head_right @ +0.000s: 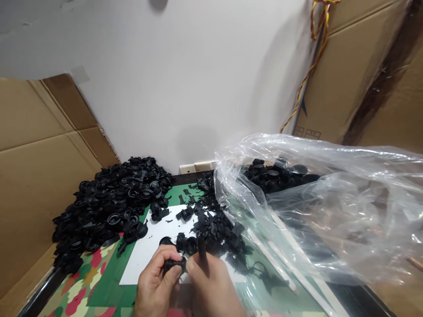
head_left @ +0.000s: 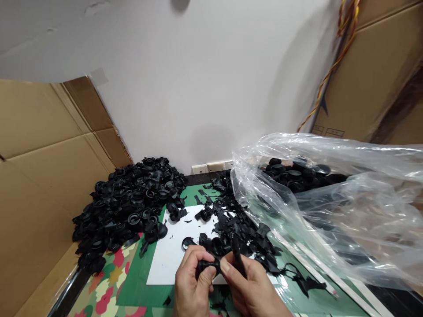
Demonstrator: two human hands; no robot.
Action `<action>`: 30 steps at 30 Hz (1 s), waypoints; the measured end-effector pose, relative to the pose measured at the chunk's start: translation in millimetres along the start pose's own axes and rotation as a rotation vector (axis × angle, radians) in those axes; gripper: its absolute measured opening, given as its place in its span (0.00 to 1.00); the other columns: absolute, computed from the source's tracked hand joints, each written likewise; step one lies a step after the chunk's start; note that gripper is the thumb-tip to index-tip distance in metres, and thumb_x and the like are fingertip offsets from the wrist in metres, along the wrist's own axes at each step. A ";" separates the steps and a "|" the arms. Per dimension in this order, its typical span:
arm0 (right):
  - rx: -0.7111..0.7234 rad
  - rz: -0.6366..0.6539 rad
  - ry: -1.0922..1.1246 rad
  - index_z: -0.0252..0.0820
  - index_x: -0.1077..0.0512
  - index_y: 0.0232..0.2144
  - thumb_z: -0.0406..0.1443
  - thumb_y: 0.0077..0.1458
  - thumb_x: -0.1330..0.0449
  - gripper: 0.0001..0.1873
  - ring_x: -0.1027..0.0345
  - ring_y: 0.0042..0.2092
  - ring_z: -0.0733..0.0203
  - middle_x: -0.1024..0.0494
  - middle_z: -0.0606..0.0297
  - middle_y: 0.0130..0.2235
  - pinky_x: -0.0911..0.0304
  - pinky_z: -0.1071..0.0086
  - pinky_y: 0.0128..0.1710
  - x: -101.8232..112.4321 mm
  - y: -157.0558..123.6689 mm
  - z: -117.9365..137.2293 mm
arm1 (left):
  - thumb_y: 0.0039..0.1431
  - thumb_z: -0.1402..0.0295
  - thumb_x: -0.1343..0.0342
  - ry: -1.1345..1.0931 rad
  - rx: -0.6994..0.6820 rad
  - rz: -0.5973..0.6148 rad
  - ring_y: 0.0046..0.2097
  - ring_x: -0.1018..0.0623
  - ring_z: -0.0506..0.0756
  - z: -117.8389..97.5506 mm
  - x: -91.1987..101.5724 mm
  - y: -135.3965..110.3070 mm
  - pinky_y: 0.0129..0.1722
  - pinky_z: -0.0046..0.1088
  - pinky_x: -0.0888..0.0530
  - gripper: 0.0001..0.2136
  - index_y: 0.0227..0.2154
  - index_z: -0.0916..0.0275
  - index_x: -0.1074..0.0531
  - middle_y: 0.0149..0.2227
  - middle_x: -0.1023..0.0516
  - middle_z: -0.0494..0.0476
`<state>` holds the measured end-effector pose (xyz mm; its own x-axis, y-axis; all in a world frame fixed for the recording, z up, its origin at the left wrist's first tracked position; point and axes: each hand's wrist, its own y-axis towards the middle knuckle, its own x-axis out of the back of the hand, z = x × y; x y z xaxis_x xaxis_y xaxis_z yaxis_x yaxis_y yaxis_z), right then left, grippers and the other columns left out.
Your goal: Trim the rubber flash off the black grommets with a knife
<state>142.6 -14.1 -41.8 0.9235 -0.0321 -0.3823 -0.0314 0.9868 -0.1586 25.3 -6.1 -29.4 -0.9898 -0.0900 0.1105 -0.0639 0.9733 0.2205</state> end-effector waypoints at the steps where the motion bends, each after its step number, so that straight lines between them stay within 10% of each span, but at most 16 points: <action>1: 0.008 -0.016 -0.038 0.40 0.34 0.21 0.55 0.44 0.38 0.24 0.58 0.15 0.73 0.48 0.79 0.14 0.58 0.75 0.14 3.9 1.1 -0.2 | 0.50 0.68 0.42 0.004 0.011 0.006 0.20 0.35 0.46 0.2 0.5 0.0 0.17 0.20 0.36 0.03 0.25 0.61 0.26 0.30 0.31 0.51; 9: 0.335 -0.262 -0.336 0.44 0.22 0.26 0.56 0.50 0.45 0.24 0.34 0.37 0.54 0.25 0.59 0.35 0.38 0.67 0.36 41.2 -14.2 31.9 | 0.50 0.69 0.43 0.031 0.067 0.045 0.19 0.39 0.45 -1.4 2.9 -1.3 0.16 0.20 0.41 0.03 0.26 0.61 0.27 0.29 0.32 0.50; 16: 0.146 -0.124 -0.107 0.42 0.28 0.25 0.52 0.44 0.37 0.20 0.48 0.17 0.67 0.40 0.73 0.14 0.54 0.74 0.16 35.3 -20.6 36.6 | 0.49 0.65 0.41 0.072 0.046 0.064 0.21 0.37 0.48 -3.6 3.1 -0.6 0.17 0.22 0.40 0.05 0.25 0.61 0.26 0.28 0.30 0.52; 30: 0.279 -0.190 -0.097 0.43 0.23 0.23 0.38 0.43 0.34 0.05 0.29 0.30 0.57 0.24 0.65 0.25 0.35 0.71 0.28 19.3 -11.8 20.8 | 0.52 0.69 0.45 0.199 -0.086 0.127 0.32 0.29 0.56 -5.9 4.2 -0.7 0.32 0.28 0.35 0.03 0.26 0.59 0.27 0.29 0.28 0.53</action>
<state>168.7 -23.1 -28.3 0.9352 -0.2174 -0.2796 0.2380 0.9704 0.0413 22.0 -8.4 -23.4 -0.9440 -0.0158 0.3295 0.0792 0.9588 0.2729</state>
